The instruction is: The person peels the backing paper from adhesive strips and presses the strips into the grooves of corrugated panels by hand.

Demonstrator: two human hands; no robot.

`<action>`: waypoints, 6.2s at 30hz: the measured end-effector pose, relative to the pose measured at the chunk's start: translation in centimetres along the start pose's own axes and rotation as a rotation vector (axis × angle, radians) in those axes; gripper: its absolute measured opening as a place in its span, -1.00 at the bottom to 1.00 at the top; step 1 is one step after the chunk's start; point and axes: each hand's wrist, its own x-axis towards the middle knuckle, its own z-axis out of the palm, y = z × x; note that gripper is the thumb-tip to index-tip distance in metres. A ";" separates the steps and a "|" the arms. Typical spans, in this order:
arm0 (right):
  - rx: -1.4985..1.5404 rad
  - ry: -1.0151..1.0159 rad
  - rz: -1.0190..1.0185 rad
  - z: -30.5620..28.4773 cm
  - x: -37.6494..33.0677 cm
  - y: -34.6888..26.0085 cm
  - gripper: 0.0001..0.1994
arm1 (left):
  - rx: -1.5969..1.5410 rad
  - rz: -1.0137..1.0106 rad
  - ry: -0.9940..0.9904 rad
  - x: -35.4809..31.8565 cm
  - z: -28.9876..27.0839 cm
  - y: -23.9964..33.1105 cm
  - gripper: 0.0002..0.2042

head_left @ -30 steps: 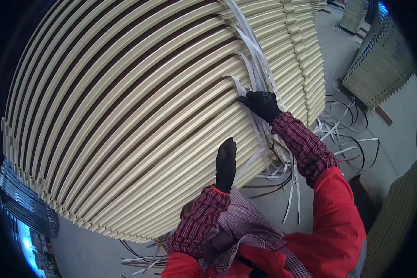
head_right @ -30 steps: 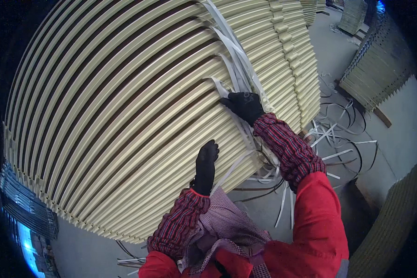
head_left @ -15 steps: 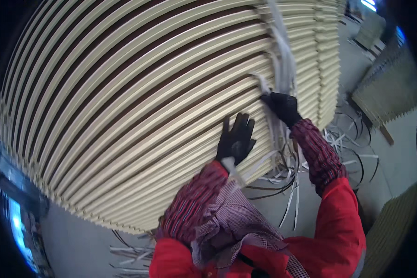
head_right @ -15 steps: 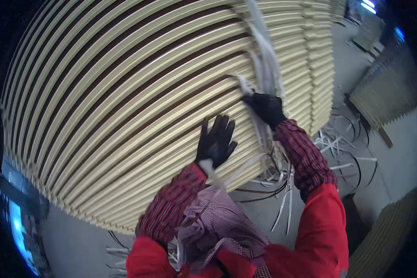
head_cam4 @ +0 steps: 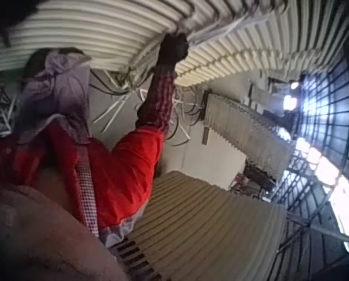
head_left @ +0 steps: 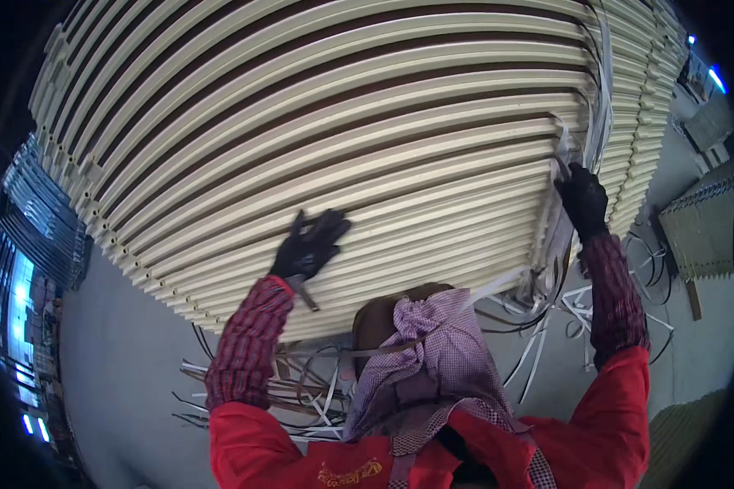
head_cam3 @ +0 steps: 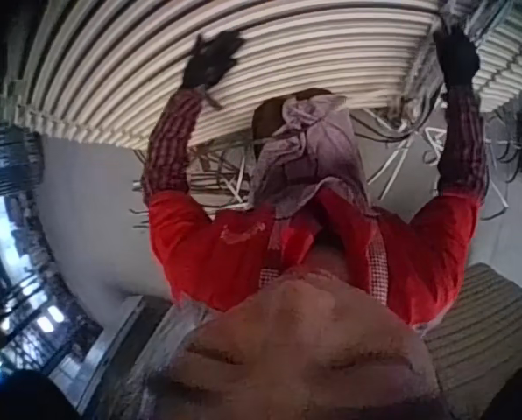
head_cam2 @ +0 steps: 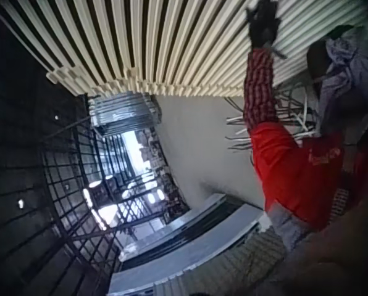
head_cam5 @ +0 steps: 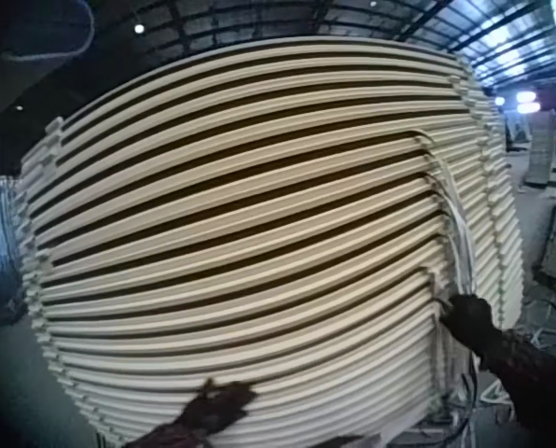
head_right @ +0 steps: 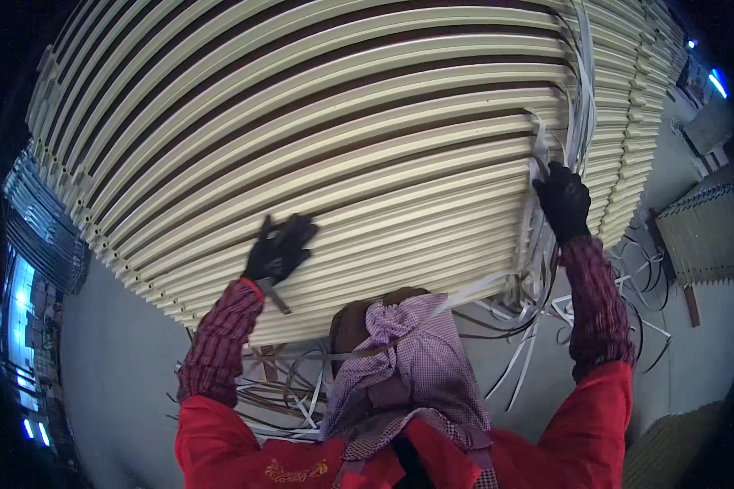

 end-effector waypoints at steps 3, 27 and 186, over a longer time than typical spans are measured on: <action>0.056 0.123 -0.262 -1.9 -4.8 -6.2 -0.47 | -0.010 -0.147 -0.141 -8.0 1.6 -2.9 -0.43; 0.590 -0.605 -0.077 -7.3 -16.4 -5.8 -0.82 | -2.878 -1.425 0.988 -13.0 -11.0 13.7 -0.58; 0.805 -0.318 -0.959 11.1 -15.0 -71.2 -0.84 | -0.825 -1.619 0.485 -29.4 11.8 -7.7 -0.69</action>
